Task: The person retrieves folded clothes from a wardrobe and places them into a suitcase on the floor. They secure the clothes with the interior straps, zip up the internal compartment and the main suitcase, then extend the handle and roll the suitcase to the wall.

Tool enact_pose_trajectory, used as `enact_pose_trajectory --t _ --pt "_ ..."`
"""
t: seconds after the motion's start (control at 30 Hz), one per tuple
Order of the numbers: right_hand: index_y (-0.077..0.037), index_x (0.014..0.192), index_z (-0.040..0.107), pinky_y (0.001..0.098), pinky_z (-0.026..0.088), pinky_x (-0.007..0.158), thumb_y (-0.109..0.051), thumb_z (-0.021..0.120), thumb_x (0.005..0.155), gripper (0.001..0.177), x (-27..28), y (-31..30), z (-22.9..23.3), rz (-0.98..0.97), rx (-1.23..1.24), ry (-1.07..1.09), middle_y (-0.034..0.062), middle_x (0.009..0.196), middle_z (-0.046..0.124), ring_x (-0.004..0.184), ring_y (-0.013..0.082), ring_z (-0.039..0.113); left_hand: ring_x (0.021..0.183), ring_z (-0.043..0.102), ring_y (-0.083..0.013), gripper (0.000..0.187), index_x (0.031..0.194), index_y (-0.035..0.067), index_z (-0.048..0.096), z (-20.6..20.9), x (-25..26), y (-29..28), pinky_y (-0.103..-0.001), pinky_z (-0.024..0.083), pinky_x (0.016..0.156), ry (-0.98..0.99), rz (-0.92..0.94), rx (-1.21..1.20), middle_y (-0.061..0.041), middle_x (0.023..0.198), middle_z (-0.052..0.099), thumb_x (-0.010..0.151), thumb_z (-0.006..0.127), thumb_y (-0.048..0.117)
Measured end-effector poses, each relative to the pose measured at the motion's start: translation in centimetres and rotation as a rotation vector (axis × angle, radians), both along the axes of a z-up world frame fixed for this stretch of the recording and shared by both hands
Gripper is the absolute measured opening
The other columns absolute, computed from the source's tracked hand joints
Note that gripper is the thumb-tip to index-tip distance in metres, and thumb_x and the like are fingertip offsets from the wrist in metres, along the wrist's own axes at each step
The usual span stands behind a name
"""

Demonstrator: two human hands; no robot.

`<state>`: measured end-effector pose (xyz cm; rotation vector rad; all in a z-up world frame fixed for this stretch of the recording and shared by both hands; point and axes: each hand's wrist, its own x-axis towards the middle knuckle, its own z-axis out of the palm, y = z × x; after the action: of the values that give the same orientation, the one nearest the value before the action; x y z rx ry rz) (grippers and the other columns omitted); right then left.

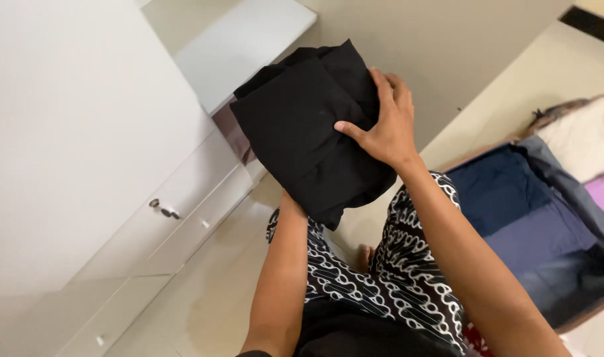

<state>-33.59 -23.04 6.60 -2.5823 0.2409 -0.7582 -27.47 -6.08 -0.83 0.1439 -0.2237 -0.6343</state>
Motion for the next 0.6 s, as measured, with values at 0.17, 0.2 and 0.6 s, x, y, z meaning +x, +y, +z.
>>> enact_pose_trajectory --t 0.17,0.2,0.6 --pt "-0.012 0.161 0.014 0.0435 0.038 0.115 -0.028 0.093 0.067 0.123 -4.6 -5.9 -2.0 0.046 0.863 0.074 0.0181 0.157 0.038 0.143 0.0326 0.040 0.132 0.054 -0.0324 0.065 0.146 0.005 0.048 -0.7 -0.8 -4.4 -0.046 0.043 0.111 -0.033 -0.197 -0.008 -0.017 0.145 0.054 0.101 0.053 0.051" --pt "-0.017 0.162 0.016 0.0415 0.040 0.115 -0.025 0.089 0.065 0.122 -6.1 -6.8 -2.4 0.064 1.055 0.072 0.0137 0.156 0.044 0.143 0.0294 0.044 0.133 0.054 -0.0326 0.066 0.146 0.005 0.047 -1.0 -1.3 -5.4 -0.047 0.043 0.111 -0.027 -0.241 -0.010 -0.017 0.146 0.054 0.101 0.054 0.052" --pt "0.000 0.157 0.034 0.0352 0.039 0.118 -0.011 0.087 0.075 0.098 -23.3 -11.3 -7.6 -0.312 1.062 -0.371 0.0136 0.151 0.052 0.142 0.0254 0.049 0.138 0.050 -0.0351 0.076 0.151 0.002 0.042 -2.4 -12.1 -19.8 -0.048 0.041 0.116 0.013 -0.835 -0.118 -0.019 0.152 0.049 0.098 0.060 0.054"
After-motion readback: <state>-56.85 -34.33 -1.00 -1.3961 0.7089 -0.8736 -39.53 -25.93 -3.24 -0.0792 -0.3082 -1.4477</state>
